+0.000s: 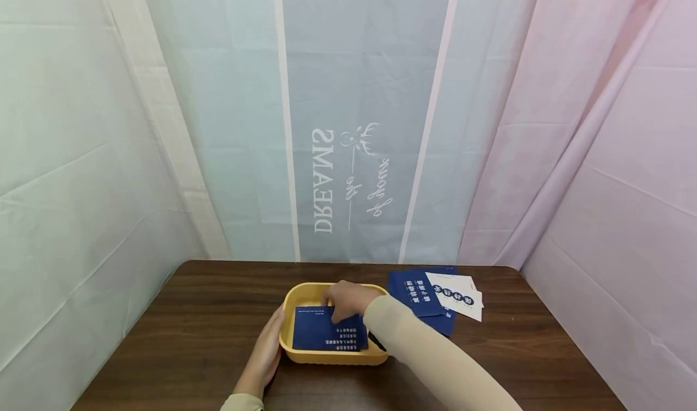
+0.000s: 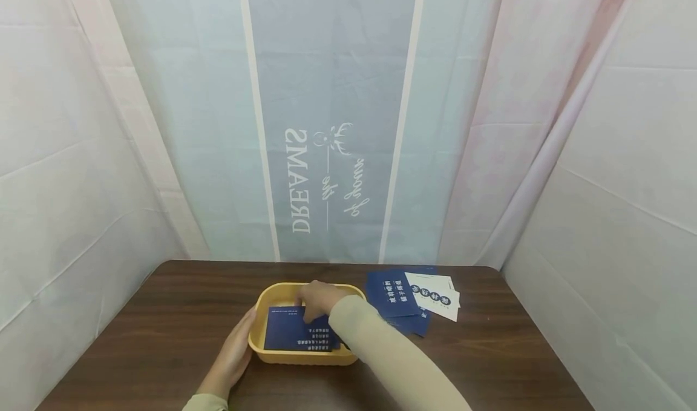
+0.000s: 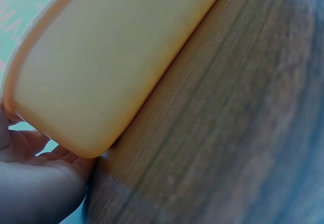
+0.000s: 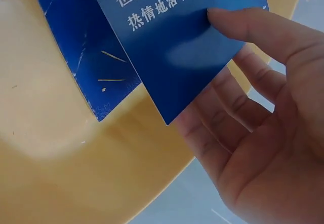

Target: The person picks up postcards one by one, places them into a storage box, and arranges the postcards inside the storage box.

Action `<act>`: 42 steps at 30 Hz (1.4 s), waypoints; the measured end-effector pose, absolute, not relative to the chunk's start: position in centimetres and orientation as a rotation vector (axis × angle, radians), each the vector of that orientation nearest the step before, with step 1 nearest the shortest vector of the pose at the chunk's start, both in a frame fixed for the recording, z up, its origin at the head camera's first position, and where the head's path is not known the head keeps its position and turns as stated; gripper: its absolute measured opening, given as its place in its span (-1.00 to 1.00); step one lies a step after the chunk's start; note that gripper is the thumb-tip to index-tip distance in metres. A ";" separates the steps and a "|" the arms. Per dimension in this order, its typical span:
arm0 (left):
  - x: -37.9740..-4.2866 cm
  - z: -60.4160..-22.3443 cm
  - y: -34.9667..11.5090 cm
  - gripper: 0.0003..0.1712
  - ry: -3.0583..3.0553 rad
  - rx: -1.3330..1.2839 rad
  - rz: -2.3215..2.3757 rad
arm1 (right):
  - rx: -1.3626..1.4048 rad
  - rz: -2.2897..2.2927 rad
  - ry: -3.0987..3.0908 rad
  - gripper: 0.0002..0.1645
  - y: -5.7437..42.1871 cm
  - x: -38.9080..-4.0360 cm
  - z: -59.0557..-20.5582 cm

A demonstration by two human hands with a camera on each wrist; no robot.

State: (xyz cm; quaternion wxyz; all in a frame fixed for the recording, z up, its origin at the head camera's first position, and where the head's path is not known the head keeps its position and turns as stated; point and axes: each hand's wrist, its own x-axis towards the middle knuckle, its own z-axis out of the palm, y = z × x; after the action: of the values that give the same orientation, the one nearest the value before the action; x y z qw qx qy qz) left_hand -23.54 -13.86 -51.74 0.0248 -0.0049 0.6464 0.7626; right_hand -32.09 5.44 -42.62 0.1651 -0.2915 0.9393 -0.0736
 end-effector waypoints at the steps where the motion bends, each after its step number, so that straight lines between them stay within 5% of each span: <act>1: -23.5 -51.7 -13.9 -0.17 1.998 -0.018 2.360 | -0.825 -0.198 2.681 -0.60 5.4 -32.1 -42.7; 11: -23.4 -51.8 -13.7 -0.18 2.007 -0.016 2.370 | -0.821 -0.032 2.738 -0.45 4.7 -32.2 -44.1; 42: -23.5 -51.5 -13.8 -0.20 2.010 -0.048 2.346 | -0.823 0.169 2.789 -0.49 4.4 -32.4 -45.1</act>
State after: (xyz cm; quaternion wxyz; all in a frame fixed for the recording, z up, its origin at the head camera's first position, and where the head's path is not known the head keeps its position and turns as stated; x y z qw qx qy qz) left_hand -23.50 -13.84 -51.55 0.0258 -0.0154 0.6503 0.7591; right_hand -32.37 4.39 -45.06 0.1141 -0.2808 0.9512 0.0577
